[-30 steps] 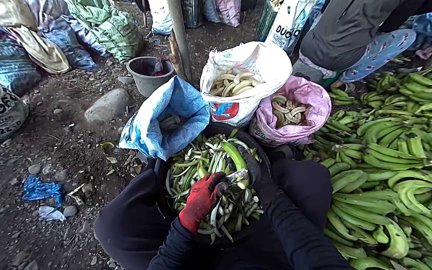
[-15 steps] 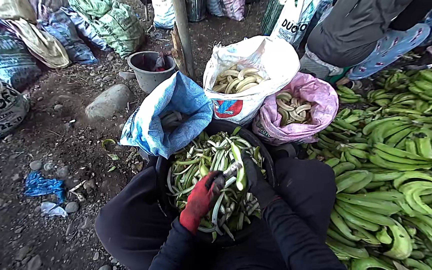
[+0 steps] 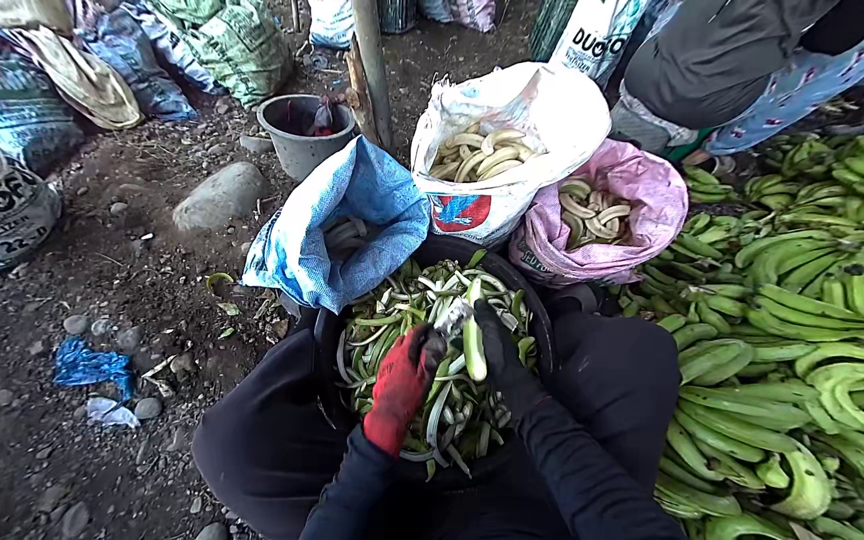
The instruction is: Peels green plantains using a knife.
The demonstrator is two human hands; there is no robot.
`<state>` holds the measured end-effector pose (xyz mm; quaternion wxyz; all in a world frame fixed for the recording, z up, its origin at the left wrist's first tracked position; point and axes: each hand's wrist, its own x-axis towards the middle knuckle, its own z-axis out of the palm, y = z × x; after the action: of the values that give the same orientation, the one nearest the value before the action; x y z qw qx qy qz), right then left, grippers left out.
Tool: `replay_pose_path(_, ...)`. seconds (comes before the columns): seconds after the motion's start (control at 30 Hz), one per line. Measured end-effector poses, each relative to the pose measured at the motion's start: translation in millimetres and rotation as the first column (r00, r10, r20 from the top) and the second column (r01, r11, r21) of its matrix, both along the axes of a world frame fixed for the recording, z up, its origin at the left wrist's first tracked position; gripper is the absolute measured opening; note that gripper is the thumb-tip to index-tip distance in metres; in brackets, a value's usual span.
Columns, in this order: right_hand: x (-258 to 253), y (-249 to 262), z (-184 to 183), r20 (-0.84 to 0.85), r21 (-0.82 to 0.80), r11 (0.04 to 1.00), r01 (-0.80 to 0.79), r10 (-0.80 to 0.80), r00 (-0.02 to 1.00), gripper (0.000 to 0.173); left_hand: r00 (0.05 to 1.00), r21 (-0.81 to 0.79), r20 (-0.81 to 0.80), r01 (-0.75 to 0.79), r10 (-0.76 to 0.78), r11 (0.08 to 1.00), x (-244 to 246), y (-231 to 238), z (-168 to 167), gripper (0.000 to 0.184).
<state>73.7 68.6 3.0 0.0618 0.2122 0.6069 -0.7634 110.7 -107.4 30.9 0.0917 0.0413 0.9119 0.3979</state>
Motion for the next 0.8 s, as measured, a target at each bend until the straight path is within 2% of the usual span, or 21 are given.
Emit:
replay_pose_path(0.07,-17.2,5.2,-4.6,-0.136,0.106,0.989,0.101,-0.087,0.987,0.053,0.998,0.056,0.035,0.052,-0.054,0.997,24.5,5.2,2.6,0.055)
replay_pose_path(0.13,-28.3,3.6,-3.8,-0.169,0.105,0.983,0.152,-0.133,0.977,0.05,0.998,0.024,0.033,0.044,-0.045,0.999,34.7,7.3,2.4,0.055)
replay_pose_path(0.2,-23.8,-1.8,-0.2,-0.132,0.008,0.999,0.053,-0.051,0.99,0.048,1.0,-0.073,-0.002,0.0,0.0,0.997,24.7,5.5,0.5,0.052)
replay_pose_path(0.23,-16.6,-7.2,2.3,-0.097,-0.092,0.995,-0.034,0.025,0.995,0.048,0.999,-0.129,-0.042,-0.036,0.03,0.991,13.0,3.8,-1.4,0.05)
replay_pose_path(0.3,2.0,-17.5,2.3,-0.03,-0.311,0.914,-0.261,0.265,0.964,0.048,0.984,-0.224,-0.131,-0.147,0.12,0.963,-16.2,-1.7,-5.8,0.049)
replay_pose_path(0.37,17.3,-22.4,-0.6,0.072,-0.298,0.874,-0.385,0.422,0.904,0.048,0.968,-0.271,-0.15,-0.237,0.202,0.933,-40.7,-9.5,-5.9,0.05)
replay_pose_path(0.4,21.8,-21.0,-2.4,0.097,-0.249,0.886,-0.39,0.424,0.901,0.048,0.966,-0.271,-0.136,-0.248,0.218,0.93,-46.9,-11.7,-3.3,0.05)
replay_pose_path(0.5,12.7,-12.7,-7.9,0.069,-0.19,0.958,-0.216,0.232,0.97,0.051,0.985,-0.149,-0.099,-0.158,0.144,0.976,-34.2,-10.0,-3.2,0.052)
replay_pose_path(0.6,-12.8,-6.8,-2.7,-0.092,-0.224,0.974,0.021,-0.043,0.995,0.054,0.997,-0.009,-0.067,-0.033,0.032,0.999,4.4,1.3,-5.1,0.054)
replay_pose_path(0.67,-32.3,-5.5,-0.4,-0.189,-0.257,0.955,0.15,-0.201,0.961,0.049,0.996,0.0,-0.088,-0.017,0.017,1.0,27.0,9.1,-7.5,0.053)
replay_pose_path(0.7,-39.1,-5.2,2.7,-0.219,-0.21,0.954,0.216,-0.261,0.94,0.047,0.994,-0.01,-0.105,-0.036,0.034,0.999,33.8,11.7,-8.9,0.053)
replay_pose_path(0.8,-44.5,-9.5,10.7,-0.213,-0.066,0.953,0.294,-0.301,0.929,0.051,0.992,-0.048,-0.087,-0.096,0.091,0.994,33.3,12.0,-6.4,0.052)
